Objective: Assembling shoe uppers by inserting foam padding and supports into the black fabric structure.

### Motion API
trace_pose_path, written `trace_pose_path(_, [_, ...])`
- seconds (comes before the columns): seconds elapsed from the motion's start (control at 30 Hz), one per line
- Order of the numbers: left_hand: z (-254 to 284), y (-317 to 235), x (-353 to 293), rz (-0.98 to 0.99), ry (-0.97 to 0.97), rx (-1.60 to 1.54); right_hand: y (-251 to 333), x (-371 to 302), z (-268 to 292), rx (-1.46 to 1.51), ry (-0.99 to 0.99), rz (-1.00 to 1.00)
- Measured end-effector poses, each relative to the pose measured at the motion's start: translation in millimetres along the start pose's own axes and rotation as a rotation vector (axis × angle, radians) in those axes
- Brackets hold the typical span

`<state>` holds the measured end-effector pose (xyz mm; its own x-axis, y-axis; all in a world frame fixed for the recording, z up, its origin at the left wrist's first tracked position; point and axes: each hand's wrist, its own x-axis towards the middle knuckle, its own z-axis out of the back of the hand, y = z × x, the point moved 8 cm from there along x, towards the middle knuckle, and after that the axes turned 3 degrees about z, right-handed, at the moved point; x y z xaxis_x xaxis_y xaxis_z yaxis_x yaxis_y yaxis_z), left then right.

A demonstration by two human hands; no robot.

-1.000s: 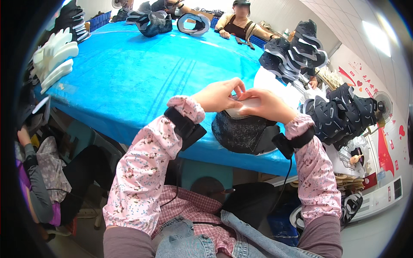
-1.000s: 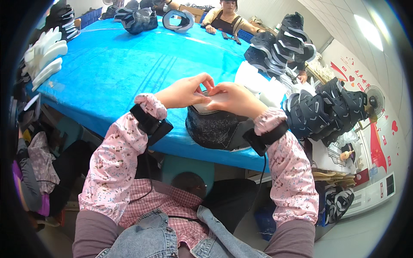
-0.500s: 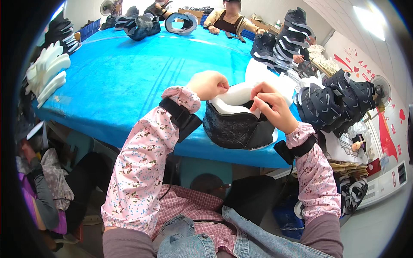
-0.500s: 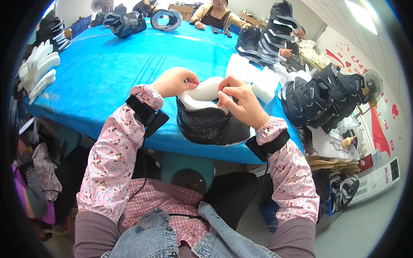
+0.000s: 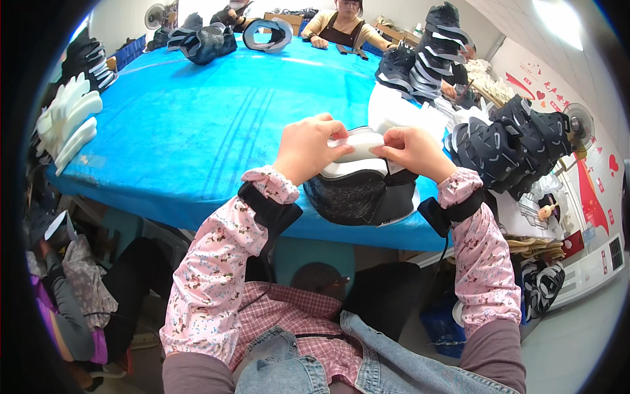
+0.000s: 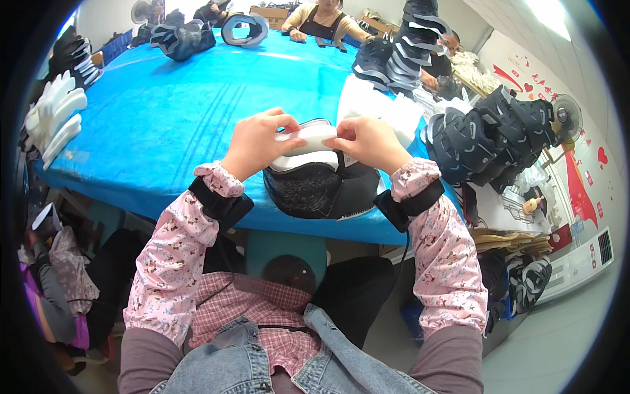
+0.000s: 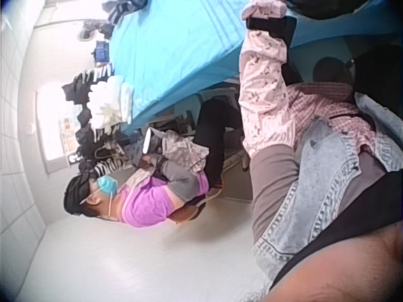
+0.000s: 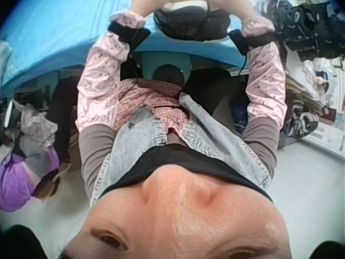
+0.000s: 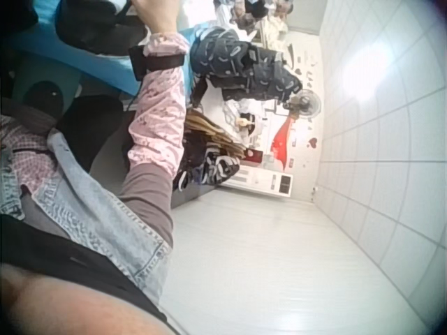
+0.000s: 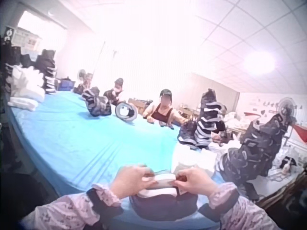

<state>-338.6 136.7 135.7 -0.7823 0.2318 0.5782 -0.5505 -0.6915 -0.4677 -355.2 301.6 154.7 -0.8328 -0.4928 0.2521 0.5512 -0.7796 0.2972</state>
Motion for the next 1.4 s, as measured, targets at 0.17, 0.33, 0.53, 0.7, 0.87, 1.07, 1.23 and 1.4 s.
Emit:
trace_pose_path(0.17, [3, 4, -2, -0.017, -0.127, 0.007, 17, 9, 1, -0.252, -0.055, 0.042])
trace_pose_path(0.33, [3, 7, -2, 0.027, -0.116, 0.006, 20, 15, -2, -0.234, -0.023, 0.094])
trace_pose_path(0.53, [4, 11, -2, 0.046, -0.108, -0.013, 18, 21, -5, -0.208, -0.031, 0.066])
trace_pose_path(0.7, [2, 10, -1, 0.037, -0.102, 0.001, 14, 24, -4, -0.251, -0.14, 0.073])
trace_pose_path(0.87, [-1, 13, -1, 0.051, -0.103, 0.021, 33, 26, -7, -0.236, -0.184, 0.226])
trace_pose_path(1.07, [8, 4, 0, -0.114, -0.376, 0.18, 31, 23, -7, -0.168, -0.204, 0.164])
trace_pose_path(1.23, [-14, 23, 27, 0.061, 0.098, 0.393, 41, 23, -12, -0.185, -0.189, 0.211])
trace_pose_path(1.4, [-27, 23, 47, 0.114, 0.207, 0.504, 29, 27, -11, -0.172, -0.223, 0.247])
